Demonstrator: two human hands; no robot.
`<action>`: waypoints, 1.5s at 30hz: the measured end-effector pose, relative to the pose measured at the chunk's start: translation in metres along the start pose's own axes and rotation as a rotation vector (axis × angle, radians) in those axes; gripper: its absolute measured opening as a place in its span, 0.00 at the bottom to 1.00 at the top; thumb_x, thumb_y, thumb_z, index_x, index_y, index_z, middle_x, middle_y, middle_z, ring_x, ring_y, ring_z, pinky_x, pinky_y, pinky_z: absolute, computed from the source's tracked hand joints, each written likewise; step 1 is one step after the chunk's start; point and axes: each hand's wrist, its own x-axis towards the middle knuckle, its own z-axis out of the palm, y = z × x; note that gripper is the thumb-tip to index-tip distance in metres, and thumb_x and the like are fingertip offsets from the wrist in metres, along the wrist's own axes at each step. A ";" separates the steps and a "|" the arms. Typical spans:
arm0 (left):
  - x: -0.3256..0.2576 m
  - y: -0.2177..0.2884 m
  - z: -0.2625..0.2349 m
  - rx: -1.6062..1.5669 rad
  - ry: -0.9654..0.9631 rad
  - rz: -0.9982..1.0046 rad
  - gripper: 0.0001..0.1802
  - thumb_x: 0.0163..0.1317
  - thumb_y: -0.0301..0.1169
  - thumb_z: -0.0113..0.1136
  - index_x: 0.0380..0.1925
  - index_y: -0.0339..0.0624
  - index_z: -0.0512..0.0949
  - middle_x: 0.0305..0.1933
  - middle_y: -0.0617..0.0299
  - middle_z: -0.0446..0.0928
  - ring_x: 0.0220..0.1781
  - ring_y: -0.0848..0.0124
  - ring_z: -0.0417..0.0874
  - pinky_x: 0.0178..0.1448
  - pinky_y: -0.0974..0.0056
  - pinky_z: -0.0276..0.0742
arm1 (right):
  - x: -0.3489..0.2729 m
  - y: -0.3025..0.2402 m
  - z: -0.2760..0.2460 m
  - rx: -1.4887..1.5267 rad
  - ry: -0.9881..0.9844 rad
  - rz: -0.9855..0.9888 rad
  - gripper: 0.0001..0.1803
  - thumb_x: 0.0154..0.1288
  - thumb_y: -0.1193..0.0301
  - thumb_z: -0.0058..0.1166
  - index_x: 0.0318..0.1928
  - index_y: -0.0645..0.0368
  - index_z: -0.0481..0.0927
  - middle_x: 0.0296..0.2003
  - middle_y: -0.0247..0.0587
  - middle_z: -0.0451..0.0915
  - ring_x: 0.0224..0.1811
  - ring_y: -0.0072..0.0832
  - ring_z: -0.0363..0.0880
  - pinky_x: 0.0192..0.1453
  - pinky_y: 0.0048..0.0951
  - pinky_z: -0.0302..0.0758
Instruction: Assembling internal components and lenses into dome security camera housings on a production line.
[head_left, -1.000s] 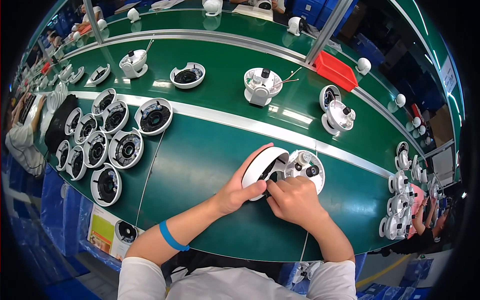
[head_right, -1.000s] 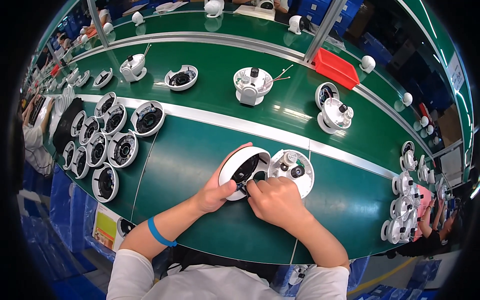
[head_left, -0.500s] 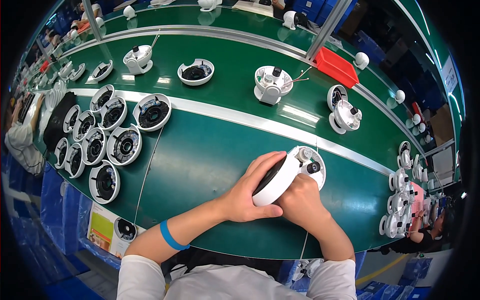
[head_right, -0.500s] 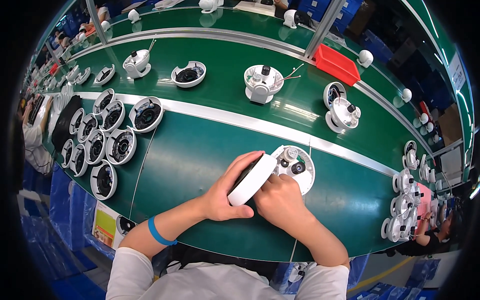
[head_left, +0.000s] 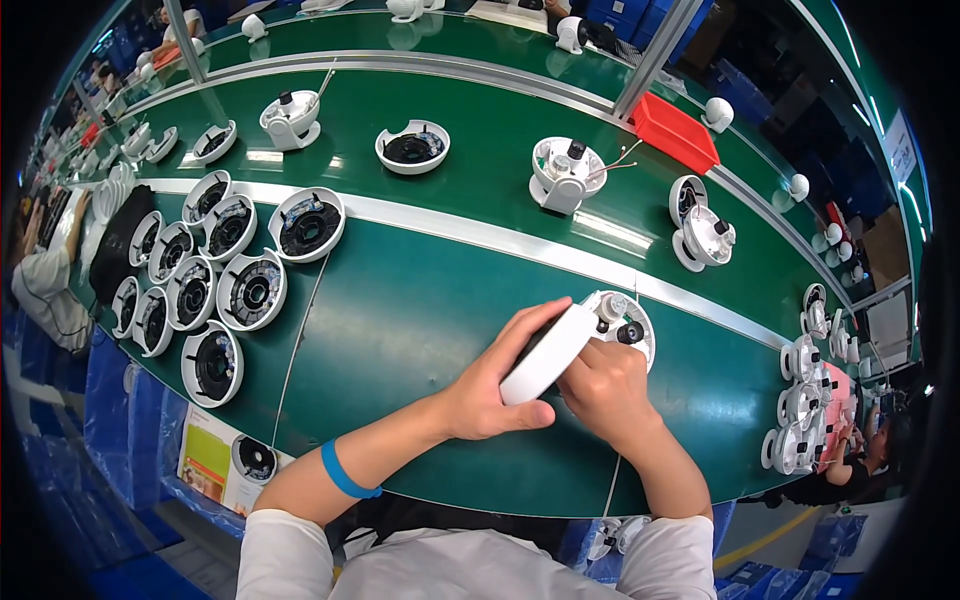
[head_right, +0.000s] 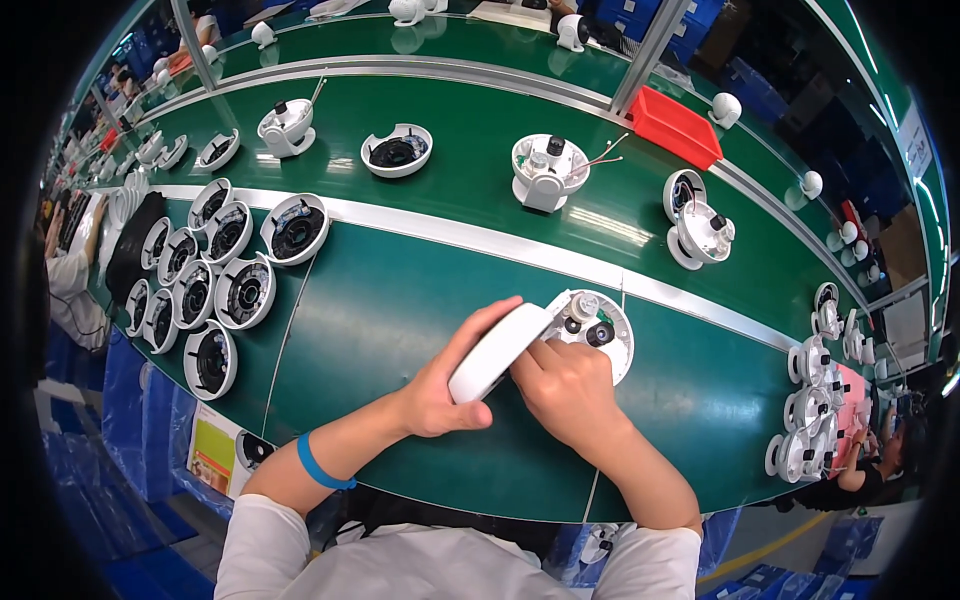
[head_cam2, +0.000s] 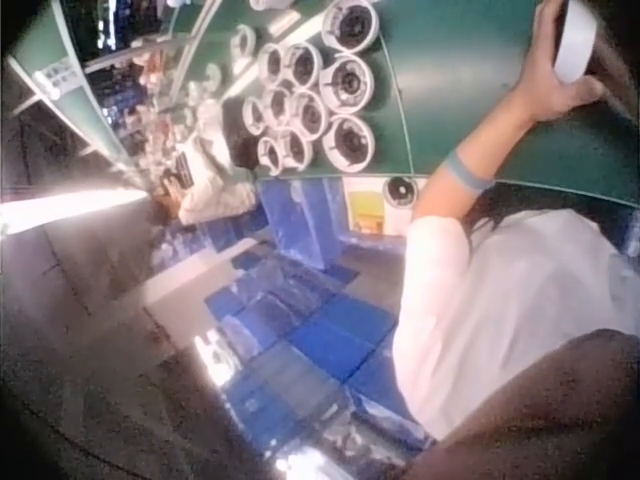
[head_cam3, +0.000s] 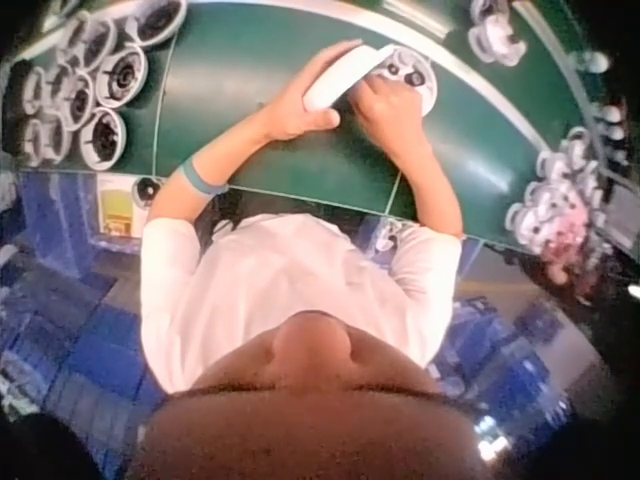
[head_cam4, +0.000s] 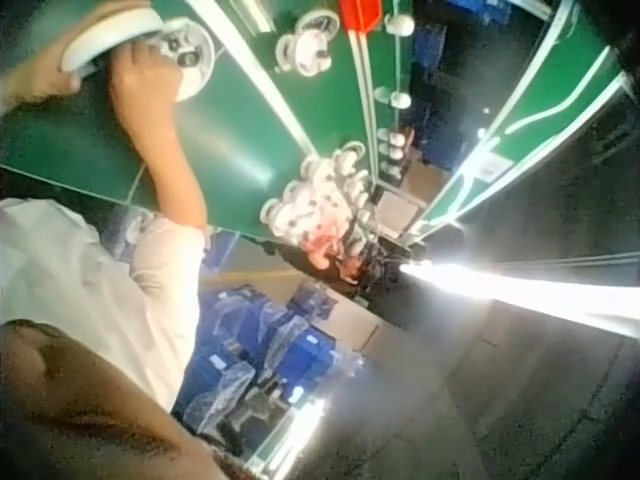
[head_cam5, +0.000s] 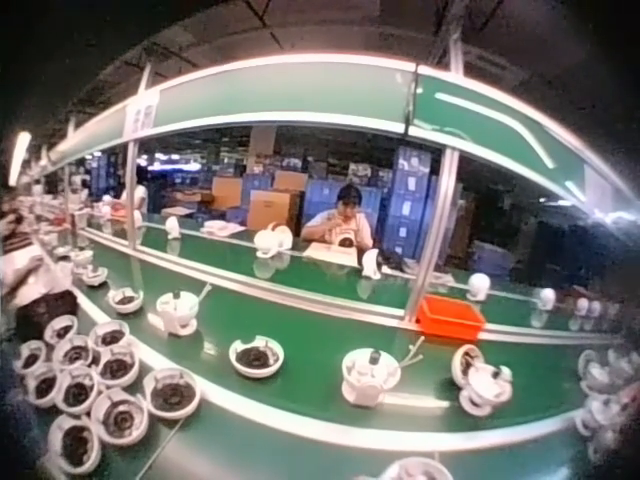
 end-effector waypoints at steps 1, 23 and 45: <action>-0.001 0.002 -0.004 -0.034 0.001 -0.012 0.64 0.60 0.62 0.72 0.82 0.36 0.48 0.79 0.47 0.57 0.81 0.54 0.60 0.83 0.52 0.54 | 0.006 -0.004 0.001 -0.005 0.038 0.009 0.07 0.50 0.76 0.66 0.31 0.56 0.82 0.25 0.36 0.80 0.22 0.33 0.82 0.24 0.36 0.75; -0.027 0.034 -0.078 -0.465 0.240 -0.281 0.47 0.72 0.65 0.53 0.76 0.42 0.59 0.71 0.56 0.72 0.72 0.63 0.75 0.75 0.52 0.73 | 0.071 -0.053 -0.002 0.426 -0.085 -0.010 0.18 0.56 0.84 0.60 0.49 0.63 0.81 0.40 0.44 0.79 0.38 0.45 0.85 0.38 0.41 0.84; -0.051 0.045 -0.136 -0.156 0.150 -0.113 0.65 0.64 0.70 0.61 0.83 0.40 0.41 0.81 0.51 0.58 0.81 0.61 0.61 0.83 0.54 0.56 | 0.120 -0.100 0.058 0.183 0.014 -0.047 0.15 0.48 0.74 0.67 0.39 0.60 0.81 0.31 0.37 0.78 0.28 0.34 0.82 0.29 0.35 0.78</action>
